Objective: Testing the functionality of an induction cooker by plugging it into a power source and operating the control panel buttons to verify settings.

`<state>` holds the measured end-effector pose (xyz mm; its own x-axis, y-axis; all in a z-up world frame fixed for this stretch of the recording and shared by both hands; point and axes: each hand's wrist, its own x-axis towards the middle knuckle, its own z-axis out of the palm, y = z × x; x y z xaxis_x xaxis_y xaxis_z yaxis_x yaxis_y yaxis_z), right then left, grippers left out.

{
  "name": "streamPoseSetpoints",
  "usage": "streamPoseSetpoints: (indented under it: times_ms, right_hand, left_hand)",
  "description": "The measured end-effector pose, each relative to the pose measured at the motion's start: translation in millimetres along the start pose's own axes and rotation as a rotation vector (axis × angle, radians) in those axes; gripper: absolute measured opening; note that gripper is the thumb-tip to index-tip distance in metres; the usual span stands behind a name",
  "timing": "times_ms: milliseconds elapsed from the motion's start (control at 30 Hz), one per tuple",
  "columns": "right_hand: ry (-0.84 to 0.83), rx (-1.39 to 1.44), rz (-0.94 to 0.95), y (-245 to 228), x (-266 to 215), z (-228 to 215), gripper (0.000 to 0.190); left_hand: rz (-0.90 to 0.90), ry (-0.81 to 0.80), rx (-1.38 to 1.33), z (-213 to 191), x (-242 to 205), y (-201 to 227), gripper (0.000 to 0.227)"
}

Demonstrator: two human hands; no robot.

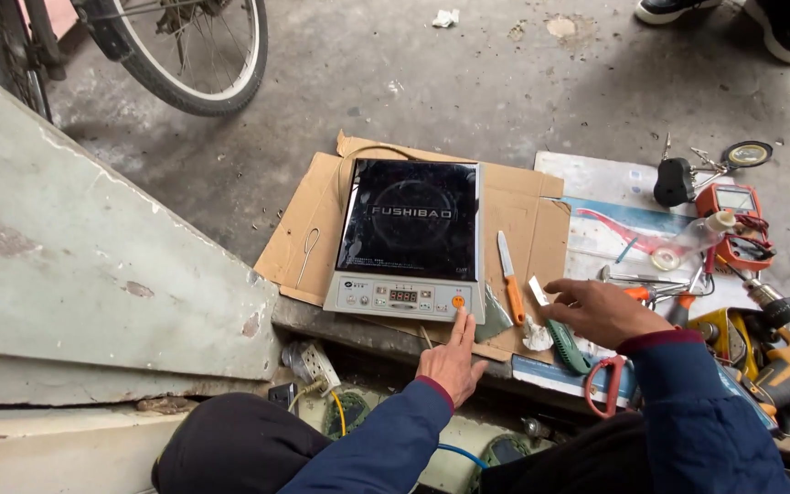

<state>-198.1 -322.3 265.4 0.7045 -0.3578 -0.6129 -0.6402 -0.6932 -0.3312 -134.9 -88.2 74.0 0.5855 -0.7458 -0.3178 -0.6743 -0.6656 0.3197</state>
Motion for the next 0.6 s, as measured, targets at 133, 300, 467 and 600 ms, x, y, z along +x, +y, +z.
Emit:
streamPoseSetpoints:
  times_ms: [133,300,467,600]
  right_hand:
    - [0.01,0.016,-0.006,2.6,3.0,2.6,0.056]
    - [0.001,0.005,-0.008,4.0,4.8,2.3,0.058]
    - [0.008,0.012,-0.011,12.8,9.8,3.7,0.058]
    - [-0.004,-0.001,0.002,9.8,11.9,3.2,0.058]
  left_hand:
    - [-0.009,0.003,0.036,10.4,-7.5,-1.8,0.09]
    - [-0.028,0.103,0.017,17.9,-9.1,-5.2,0.086]
    - [-0.06,0.125,-0.058,14.2,-9.0,-5.7,0.089]
    - [-0.05,0.117,-0.025,16.6,-8.5,-6.5,0.092]
